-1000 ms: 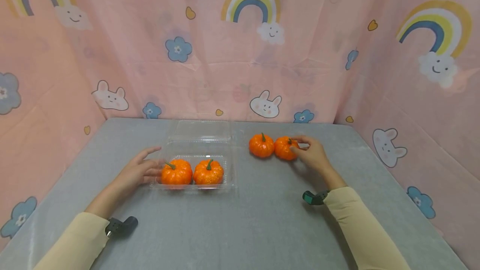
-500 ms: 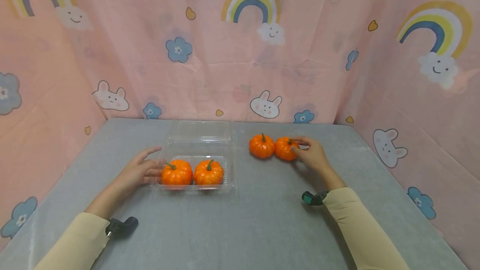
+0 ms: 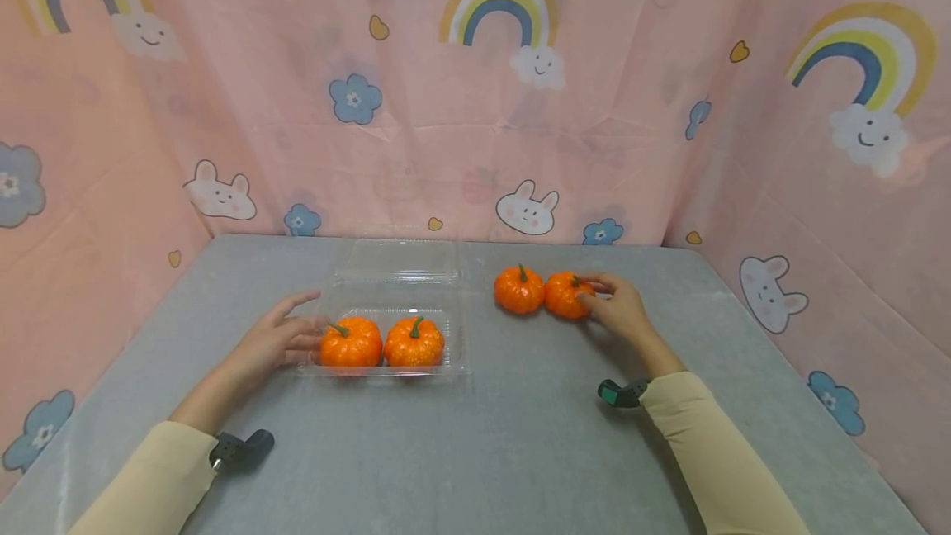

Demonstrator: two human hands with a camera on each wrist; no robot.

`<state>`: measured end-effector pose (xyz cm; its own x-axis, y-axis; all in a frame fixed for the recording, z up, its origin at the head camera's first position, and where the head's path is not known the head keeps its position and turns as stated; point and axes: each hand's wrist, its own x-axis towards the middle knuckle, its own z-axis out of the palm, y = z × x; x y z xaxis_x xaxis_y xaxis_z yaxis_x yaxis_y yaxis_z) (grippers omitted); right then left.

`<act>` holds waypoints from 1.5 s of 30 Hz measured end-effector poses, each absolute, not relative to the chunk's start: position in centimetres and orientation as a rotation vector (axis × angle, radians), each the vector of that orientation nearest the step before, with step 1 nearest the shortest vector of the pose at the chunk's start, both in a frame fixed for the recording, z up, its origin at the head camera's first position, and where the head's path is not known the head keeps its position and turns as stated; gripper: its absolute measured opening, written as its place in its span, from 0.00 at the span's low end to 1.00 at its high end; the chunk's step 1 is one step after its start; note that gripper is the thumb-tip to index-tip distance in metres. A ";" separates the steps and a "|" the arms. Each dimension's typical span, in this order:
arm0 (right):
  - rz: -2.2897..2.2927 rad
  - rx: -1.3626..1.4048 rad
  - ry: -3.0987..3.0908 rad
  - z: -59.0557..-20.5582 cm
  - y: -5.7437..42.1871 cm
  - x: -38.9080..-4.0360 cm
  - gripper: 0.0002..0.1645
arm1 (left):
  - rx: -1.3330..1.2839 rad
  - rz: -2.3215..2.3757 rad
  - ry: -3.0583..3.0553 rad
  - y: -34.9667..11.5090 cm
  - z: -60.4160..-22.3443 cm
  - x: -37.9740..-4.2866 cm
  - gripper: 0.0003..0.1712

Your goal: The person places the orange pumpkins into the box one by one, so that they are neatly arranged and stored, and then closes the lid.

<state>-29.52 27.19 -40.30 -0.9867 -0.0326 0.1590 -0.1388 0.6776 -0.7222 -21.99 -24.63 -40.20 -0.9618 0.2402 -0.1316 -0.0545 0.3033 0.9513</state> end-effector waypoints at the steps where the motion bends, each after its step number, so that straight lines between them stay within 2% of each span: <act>1: 1.206 0.134 -2.760 -40.3 27.2 -29.5 0.23 | 0.170 1.712 2.322 -24.6 -40.2 -22.0 0.37; 17: 1.421 0.029 -2.765 -40.4 27.3 -29.5 0.26 | 0.168 1.722 2.310 -24.6 -40.1 -21.9 0.37; 45: 1.369 0.035 -2.706 -37.7 27.6 -28.6 0.26 | 0.182 1.733 2.308 -24.7 -40.3 -22.0 0.37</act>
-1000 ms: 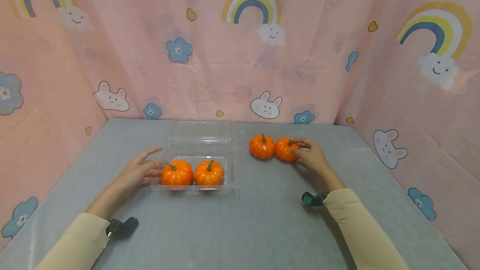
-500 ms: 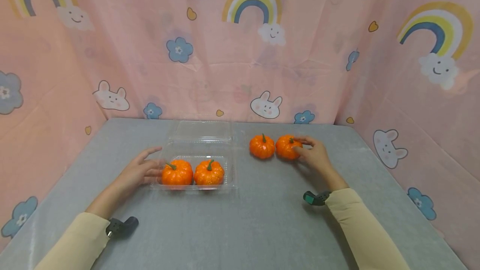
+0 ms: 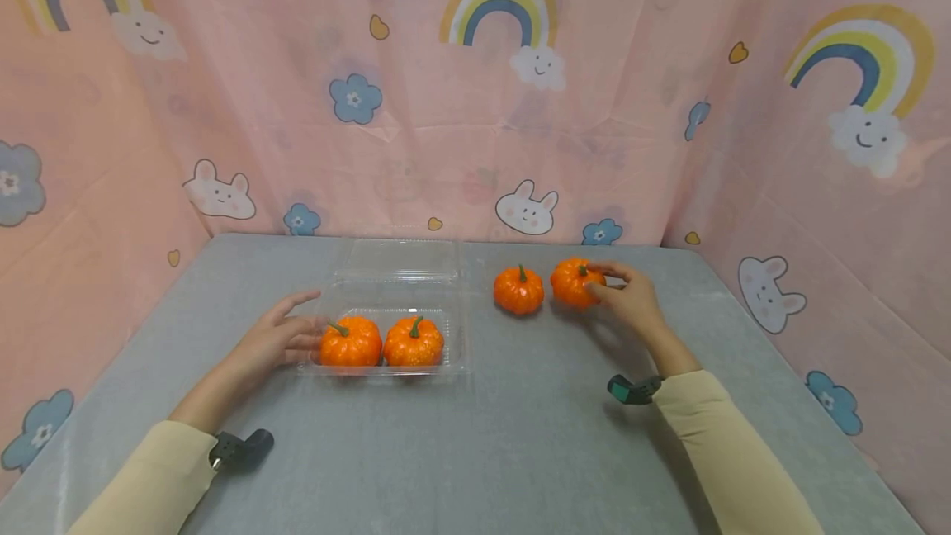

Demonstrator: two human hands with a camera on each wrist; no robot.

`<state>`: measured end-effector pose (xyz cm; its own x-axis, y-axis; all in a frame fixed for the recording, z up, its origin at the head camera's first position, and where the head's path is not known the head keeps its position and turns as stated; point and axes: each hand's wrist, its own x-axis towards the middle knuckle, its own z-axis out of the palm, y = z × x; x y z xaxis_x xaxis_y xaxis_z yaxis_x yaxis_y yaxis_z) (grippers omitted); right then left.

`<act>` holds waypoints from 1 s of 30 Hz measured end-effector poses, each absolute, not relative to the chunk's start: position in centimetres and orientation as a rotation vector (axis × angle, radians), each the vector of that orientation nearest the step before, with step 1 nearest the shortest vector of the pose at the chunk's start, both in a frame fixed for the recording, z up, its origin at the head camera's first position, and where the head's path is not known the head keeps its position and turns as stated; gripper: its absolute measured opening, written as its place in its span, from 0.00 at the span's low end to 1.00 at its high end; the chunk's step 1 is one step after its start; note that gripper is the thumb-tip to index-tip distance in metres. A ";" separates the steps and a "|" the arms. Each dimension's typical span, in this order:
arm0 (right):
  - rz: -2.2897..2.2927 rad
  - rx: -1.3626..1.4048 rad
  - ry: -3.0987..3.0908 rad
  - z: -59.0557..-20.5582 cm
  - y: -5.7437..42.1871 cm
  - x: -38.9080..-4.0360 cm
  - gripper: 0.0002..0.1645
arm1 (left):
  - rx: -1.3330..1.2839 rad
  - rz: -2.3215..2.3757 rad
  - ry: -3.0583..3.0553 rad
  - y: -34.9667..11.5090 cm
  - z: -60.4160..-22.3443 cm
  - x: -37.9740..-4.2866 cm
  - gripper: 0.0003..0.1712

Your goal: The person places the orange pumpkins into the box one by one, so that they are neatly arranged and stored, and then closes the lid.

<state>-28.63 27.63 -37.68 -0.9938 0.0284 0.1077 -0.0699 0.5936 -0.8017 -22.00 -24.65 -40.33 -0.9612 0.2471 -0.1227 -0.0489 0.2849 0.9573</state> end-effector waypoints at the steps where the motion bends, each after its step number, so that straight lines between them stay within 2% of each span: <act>1: 1.373 0.041 -2.701 -37.6 27.6 -28.6 0.26 | 0.181 1.731 2.310 -24.7 -40.3 -22.0 0.37; 30: 1.315 0.122 -2.707 -34.1 25.7 -29.1 0.26 | 0.148 1.706 2.306 -24.8 -40.4 -22.3 0.36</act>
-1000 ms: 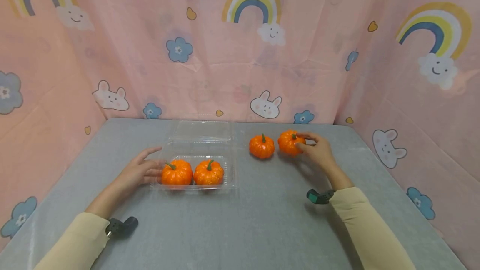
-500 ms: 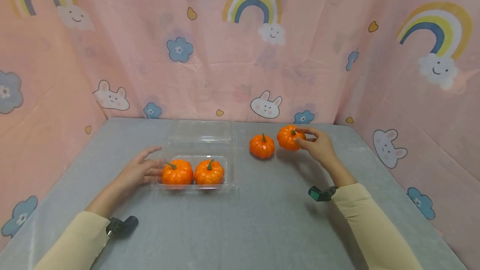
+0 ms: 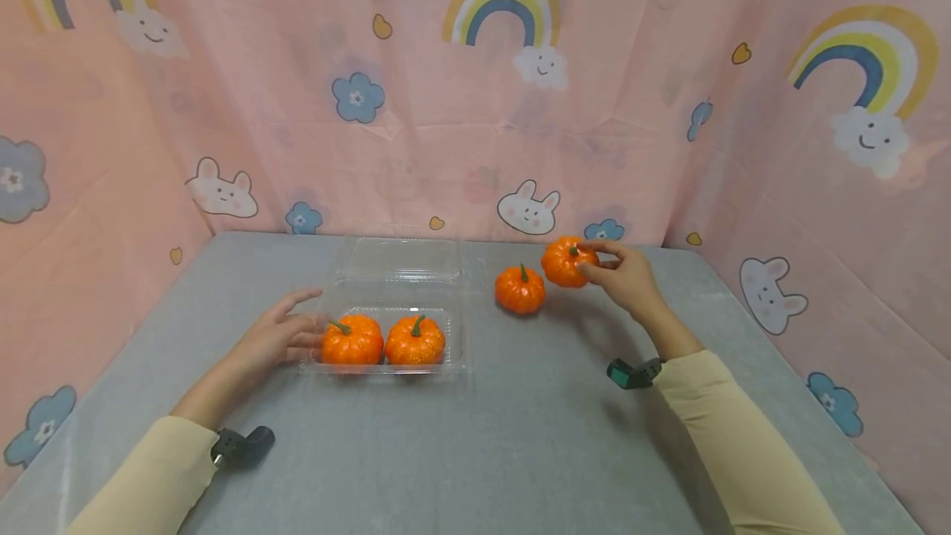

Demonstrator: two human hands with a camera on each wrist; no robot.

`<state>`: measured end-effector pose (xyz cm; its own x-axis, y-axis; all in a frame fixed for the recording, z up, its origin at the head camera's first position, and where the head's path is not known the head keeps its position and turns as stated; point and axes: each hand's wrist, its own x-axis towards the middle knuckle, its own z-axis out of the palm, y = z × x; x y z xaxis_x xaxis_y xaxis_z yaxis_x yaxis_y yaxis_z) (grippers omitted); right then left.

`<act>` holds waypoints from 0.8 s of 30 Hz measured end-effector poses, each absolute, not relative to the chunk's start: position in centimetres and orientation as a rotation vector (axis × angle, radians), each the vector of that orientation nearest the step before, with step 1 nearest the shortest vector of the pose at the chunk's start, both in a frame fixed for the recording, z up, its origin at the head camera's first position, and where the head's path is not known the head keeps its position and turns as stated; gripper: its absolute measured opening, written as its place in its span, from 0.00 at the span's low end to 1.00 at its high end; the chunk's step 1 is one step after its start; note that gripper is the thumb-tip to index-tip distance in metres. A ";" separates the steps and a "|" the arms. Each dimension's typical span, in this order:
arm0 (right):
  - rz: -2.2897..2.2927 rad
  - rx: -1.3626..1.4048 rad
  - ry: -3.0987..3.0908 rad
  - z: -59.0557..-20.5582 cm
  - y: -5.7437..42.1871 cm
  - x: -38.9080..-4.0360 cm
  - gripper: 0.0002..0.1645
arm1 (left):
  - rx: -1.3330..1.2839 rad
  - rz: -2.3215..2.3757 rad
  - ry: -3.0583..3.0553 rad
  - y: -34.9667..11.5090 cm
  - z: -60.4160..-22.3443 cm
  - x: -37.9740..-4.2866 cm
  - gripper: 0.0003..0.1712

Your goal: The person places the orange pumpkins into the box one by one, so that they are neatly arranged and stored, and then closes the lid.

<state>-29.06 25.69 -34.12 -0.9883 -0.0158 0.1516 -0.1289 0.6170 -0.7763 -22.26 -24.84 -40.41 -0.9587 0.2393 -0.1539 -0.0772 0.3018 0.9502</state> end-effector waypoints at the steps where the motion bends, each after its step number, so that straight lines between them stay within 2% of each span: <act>1: 1.308 0.123 -2.710 -34.0 25.6 -29.1 0.26 | 0.146 1.705 2.307 -24.8 -40.4 -22.3 0.36; 11: 1.284 0.231 -2.678 -33.2 24.8 -29.6 0.24 | 0.152 1.696 2.317 -24.9 -40.5 -22.4 0.37; 24: 1.300 0.243 -2.713 -32.1 23.0 -29.9 0.22 | 0.151 1.701 2.321 -24.7 -40.4 -22.3 0.37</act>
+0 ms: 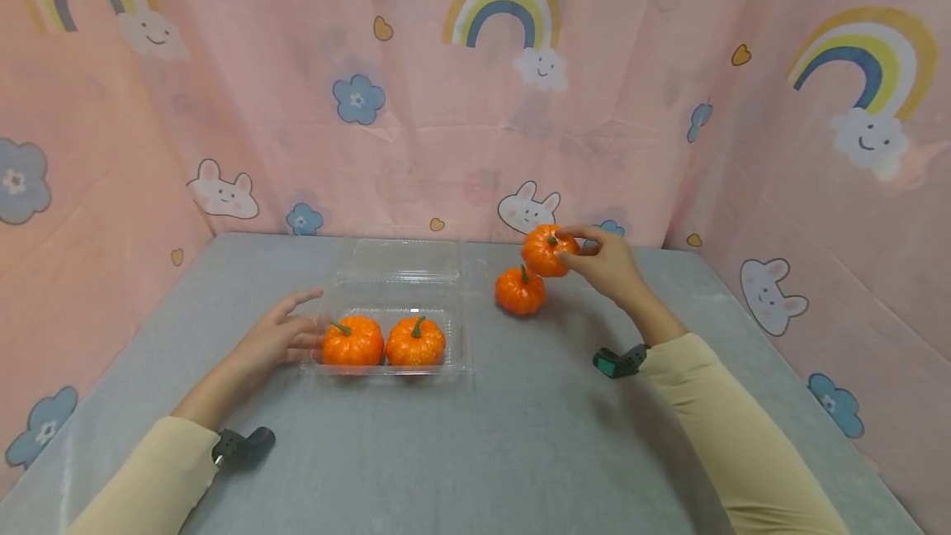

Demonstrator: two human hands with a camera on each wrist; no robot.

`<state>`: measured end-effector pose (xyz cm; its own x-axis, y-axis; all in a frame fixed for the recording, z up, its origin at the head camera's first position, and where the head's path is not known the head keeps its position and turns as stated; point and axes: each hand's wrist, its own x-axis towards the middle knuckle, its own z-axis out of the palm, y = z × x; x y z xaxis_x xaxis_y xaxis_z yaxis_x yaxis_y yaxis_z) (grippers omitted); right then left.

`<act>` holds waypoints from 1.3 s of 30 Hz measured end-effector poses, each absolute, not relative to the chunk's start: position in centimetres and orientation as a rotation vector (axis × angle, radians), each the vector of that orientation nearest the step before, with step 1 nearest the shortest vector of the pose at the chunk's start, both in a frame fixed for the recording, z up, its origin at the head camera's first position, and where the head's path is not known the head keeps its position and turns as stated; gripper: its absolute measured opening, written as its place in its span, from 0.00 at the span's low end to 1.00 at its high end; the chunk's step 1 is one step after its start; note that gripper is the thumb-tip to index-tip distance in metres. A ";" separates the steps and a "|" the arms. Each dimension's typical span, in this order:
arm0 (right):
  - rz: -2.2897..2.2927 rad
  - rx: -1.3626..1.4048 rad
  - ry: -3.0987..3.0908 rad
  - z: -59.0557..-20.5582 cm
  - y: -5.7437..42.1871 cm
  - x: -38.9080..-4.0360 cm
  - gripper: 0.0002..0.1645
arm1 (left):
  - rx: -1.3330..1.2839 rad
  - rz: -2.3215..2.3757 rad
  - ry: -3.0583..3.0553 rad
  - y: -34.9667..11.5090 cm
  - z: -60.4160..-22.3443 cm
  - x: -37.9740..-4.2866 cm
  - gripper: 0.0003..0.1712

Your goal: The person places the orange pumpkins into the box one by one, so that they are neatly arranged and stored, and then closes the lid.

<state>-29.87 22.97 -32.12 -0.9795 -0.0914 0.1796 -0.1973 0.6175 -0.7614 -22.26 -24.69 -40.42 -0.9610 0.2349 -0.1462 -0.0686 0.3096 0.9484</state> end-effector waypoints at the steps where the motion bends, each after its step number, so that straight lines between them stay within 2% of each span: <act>1: 1.294 0.246 -2.714 -32.1 22.8 -29.9 0.22 | 0.148 1.702 2.320 -24.7 -40.4 -22.2 0.37; 39: 1.258 0.465 -2.737 -31.2 17.2 -30.5 0.20 | 0.158 1.720 2.308 -24.6 -40.0 -22.0 0.37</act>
<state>-30.52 17.17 -31.16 -0.9491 -0.2348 0.2100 -0.3122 0.6135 -0.7253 -22.03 -24.59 -40.03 -0.9609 0.2389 -0.1400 -0.0659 0.2939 0.9536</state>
